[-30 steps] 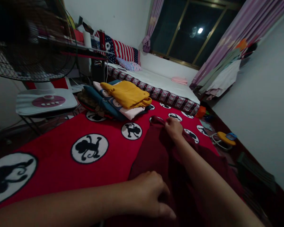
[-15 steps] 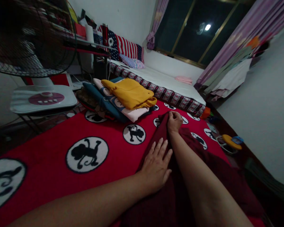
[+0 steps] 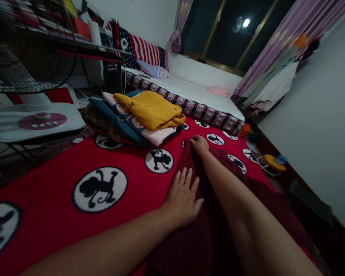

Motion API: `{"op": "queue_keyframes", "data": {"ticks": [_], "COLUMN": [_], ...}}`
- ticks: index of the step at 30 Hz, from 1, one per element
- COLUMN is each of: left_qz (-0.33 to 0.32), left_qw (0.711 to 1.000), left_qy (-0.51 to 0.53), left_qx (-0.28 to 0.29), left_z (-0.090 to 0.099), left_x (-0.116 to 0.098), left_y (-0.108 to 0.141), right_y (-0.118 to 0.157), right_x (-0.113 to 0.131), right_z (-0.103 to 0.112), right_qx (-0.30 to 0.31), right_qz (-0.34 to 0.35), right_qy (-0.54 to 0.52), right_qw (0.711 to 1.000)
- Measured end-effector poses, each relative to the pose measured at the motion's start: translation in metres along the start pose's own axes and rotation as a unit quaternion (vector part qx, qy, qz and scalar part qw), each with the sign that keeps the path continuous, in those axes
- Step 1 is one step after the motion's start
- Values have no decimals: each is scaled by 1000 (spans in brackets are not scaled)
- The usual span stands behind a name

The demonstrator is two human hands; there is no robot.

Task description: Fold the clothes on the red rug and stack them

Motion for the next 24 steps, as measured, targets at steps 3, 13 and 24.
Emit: {"op": "queue_keyframes", "data": {"ticks": [3, 13, 24], "left_qz": [1, -4, -6], "left_qw": [1000, 1000, 999], "left_qy": [0, -8, -16], "left_qx": [-5, -30, -44], "left_z": [1, -1, -4], "left_x": [-1, 0, 3], "left_y": [-1, -1, -1], "right_y": [13, 97, 101], "right_x": [-24, -118, -101], "right_z": [33, 79, 129], "right_qx": [-29, 159, 0], "right_qz": [26, -35, -76], "right_qy": [-30, -84, 325], "right_qw": [999, 983, 943]}}
Point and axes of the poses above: each hand's wrist, its own y-axis away from the middle knuckle, its own z-axis out of the back of the hand, x = y × z, the point moved 7 cm from there along -y, towards the middle knuckle, and after that the axes turned 2 degrees about x, right-handed, at the moved point
